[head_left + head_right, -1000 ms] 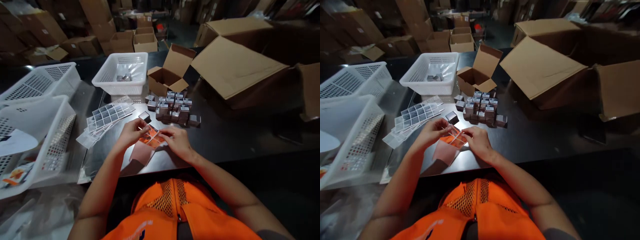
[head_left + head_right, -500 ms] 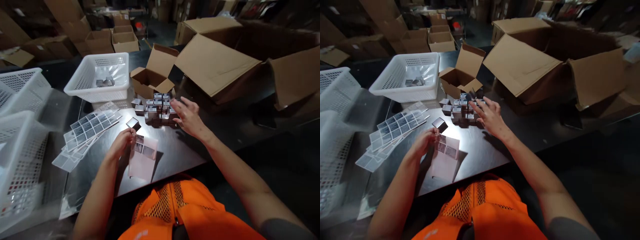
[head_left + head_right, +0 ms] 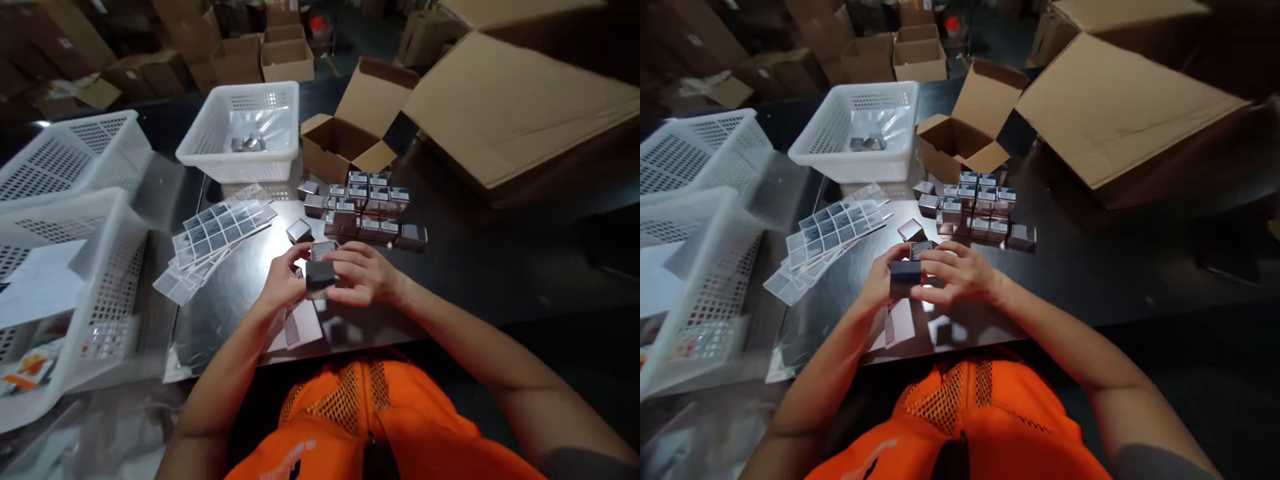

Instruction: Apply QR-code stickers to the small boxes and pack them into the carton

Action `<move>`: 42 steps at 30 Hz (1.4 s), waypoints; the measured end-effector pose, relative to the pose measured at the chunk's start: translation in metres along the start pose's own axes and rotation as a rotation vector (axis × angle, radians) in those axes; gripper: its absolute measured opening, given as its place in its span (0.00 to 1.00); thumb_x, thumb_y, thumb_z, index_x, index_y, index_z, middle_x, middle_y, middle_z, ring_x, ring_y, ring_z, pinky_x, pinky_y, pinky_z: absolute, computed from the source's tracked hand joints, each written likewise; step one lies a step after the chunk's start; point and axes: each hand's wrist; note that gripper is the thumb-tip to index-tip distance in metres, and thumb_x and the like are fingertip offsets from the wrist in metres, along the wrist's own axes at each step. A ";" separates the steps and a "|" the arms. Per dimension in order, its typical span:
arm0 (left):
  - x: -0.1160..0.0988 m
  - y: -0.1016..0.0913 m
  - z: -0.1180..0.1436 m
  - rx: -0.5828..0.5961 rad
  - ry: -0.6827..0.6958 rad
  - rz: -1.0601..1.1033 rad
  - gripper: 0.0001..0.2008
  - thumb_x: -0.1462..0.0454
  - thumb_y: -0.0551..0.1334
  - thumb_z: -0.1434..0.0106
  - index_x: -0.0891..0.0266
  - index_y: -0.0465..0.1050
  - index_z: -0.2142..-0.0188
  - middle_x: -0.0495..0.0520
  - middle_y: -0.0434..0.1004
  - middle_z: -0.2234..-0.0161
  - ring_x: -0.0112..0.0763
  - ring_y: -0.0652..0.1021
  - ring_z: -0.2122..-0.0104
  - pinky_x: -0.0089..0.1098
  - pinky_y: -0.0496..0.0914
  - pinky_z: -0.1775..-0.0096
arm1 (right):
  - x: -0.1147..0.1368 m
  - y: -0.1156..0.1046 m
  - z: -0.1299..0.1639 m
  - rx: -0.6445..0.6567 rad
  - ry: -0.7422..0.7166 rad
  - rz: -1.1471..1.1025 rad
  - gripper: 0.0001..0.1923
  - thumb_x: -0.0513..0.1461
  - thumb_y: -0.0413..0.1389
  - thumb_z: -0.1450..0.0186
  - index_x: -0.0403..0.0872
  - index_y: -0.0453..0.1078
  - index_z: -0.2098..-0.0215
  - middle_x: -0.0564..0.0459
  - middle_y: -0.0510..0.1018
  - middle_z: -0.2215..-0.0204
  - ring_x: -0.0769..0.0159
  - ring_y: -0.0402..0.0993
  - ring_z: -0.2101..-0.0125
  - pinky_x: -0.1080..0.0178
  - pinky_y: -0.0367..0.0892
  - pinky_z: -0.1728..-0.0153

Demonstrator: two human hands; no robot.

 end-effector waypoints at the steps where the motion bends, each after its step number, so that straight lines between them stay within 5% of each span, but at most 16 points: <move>1: -0.001 -0.002 0.000 -0.030 0.013 -0.012 0.31 0.61 0.77 0.58 0.59 0.77 0.52 0.50 0.80 0.62 0.24 0.72 0.74 0.27 0.65 0.72 | 0.000 -0.002 -0.006 0.001 0.009 -0.028 0.15 0.38 0.62 0.34 0.66 0.73 0.53 0.60 0.79 0.53 0.67 0.77 0.47 0.57 0.73 0.46; 3: -0.001 -0.004 -0.002 -0.098 0.036 -0.035 0.32 0.60 0.77 0.57 0.58 0.77 0.50 0.49 0.79 0.61 0.21 0.69 0.76 0.26 0.62 0.74 | -0.001 -0.011 -0.015 -0.094 0.120 -0.079 0.22 0.41 0.65 0.37 0.61 0.70 0.45 0.51 0.70 0.41 0.57 0.70 0.39 0.51 0.72 0.41; 5: -0.002 -0.006 -0.005 -0.158 0.072 -0.095 0.33 0.59 0.79 0.58 0.57 0.78 0.50 0.49 0.79 0.60 0.19 0.67 0.77 0.25 0.59 0.76 | -0.003 -0.021 -0.021 -0.319 0.273 -0.099 0.25 0.46 0.69 0.39 0.57 0.71 0.45 0.47 0.63 0.36 0.50 0.64 0.35 0.44 0.67 0.37; 8: -0.002 -0.004 -0.006 -0.200 0.127 -0.195 0.33 0.58 0.80 0.60 0.59 0.80 0.53 0.49 0.80 0.64 0.19 0.66 0.78 0.25 0.58 0.77 | -0.007 -0.023 -0.023 -0.586 0.451 -0.261 0.10 0.45 0.68 0.37 0.56 0.77 0.58 0.50 0.75 0.51 0.57 0.75 0.48 0.49 0.72 0.42; 10: 0.000 -0.002 -0.006 -0.214 0.164 -0.232 0.32 0.57 0.80 0.59 0.60 0.80 0.52 0.48 0.80 0.67 0.17 0.65 0.80 0.25 0.58 0.77 | -0.007 -0.018 -0.020 -0.574 0.643 -0.520 0.05 0.41 0.67 0.37 0.53 0.77 0.63 0.54 0.79 0.63 0.64 0.78 0.60 0.57 0.76 0.54; 13: 0.006 -0.001 -0.005 -0.231 0.248 -0.316 0.31 0.55 0.80 0.57 0.59 0.80 0.52 0.46 0.81 0.68 0.16 0.65 0.82 0.24 0.60 0.78 | -0.004 -0.010 -0.014 -0.447 0.936 -0.880 0.10 0.42 0.70 0.41 0.49 0.76 0.64 0.57 0.80 0.70 0.70 0.77 0.69 0.65 0.75 0.63; 18: 0.012 0.001 -0.004 -0.232 0.396 -0.424 0.27 0.57 0.79 0.54 0.58 0.81 0.53 0.49 0.85 0.66 0.25 0.78 0.75 0.24 0.71 0.73 | 0.005 -0.009 -0.011 -0.273 1.179 -1.029 0.36 0.42 0.73 0.46 0.51 0.66 0.42 0.61 0.79 0.72 0.70 0.77 0.71 0.68 0.71 0.69; 21: 0.010 0.003 -0.003 -0.246 0.411 -0.438 0.25 0.56 0.77 0.52 0.59 0.81 0.54 0.49 0.86 0.66 0.29 0.82 0.69 0.26 0.75 0.67 | 0.009 -0.008 -0.013 -0.286 1.230 -1.003 0.42 0.44 0.74 0.48 0.51 0.61 0.41 0.61 0.80 0.72 0.68 0.76 0.73 0.68 0.68 0.73; 42: 0.018 0.003 -0.002 -0.256 0.512 -0.509 0.26 0.60 0.78 0.51 0.58 0.79 0.51 0.50 0.86 0.62 0.28 0.83 0.68 0.24 0.76 0.70 | 0.010 -0.003 -0.016 -0.325 1.231 -0.991 0.39 0.46 0.74 0.49 0.51 0.59 0.47 0.61 0.80 0.72 0.69 0.77 0.74 0.68 0.72 0.72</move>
Point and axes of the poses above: each hand's wrist, its own z-axis away from the middle knuckle, its own y-axis out of the palm, x = y × z
